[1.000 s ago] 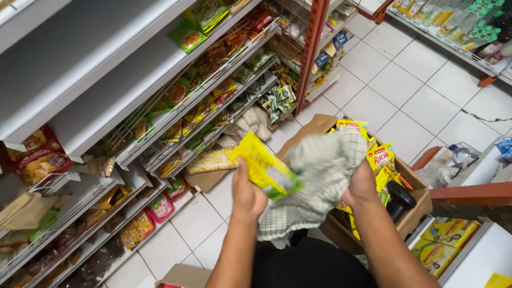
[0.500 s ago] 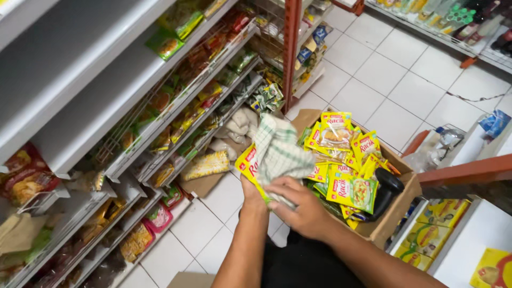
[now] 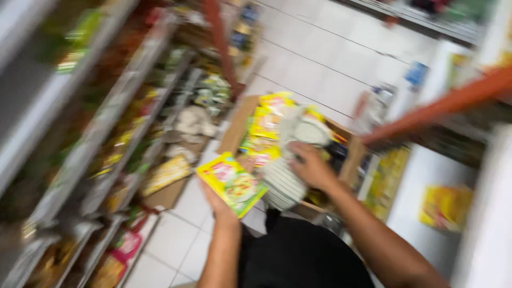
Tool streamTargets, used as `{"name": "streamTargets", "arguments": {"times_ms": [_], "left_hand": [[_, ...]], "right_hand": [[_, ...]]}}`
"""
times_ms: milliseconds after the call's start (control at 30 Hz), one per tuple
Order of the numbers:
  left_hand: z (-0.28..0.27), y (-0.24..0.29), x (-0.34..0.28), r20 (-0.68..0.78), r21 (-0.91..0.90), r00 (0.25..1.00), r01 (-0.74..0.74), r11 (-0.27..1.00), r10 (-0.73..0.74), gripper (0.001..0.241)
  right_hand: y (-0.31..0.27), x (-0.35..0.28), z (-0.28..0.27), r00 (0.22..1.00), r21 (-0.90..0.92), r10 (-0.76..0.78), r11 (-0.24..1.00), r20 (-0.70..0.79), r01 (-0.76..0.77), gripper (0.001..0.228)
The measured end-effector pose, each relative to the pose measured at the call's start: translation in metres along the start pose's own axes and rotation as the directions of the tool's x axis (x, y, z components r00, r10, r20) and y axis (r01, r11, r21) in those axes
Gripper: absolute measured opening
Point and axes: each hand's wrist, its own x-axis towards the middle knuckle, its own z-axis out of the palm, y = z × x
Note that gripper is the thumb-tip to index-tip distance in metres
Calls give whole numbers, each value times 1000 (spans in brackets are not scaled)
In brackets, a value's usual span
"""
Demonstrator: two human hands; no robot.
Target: The person picks up seasoning packets from a cardboard box on the floor, scans them using a handheld barcode scanner, and places some packets onto a store shelf.
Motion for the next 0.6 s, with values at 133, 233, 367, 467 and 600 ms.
{"name": "streamTargets", "arguments": {"times_ms": [133,233,367,467,600], "left_hand": [[3,3,-1,-150,149,988,52,987,-30,110],[2,9,-4,-107,18,991,80,997,-78,100],[-1,10,12,-187,132,974,154,979,-128,79],[-5,8,14,24,52,977,212,976,-214,73],[-4,-35,20,-229,245,925,357,902,-303,78]], "right_hand": [[47,-41,0,889,-165,379,889,-256,-426,43],[63,-54,-11,596,-214,755,556,-273,-803,59],[67,-38,-17,632,-416,710,495,-312,-762,104],[66,-40,-9,662,-486,666,477,-344,-732,108],[70,-45,-8,680,-499,640,485,-358,-718,100]]}}
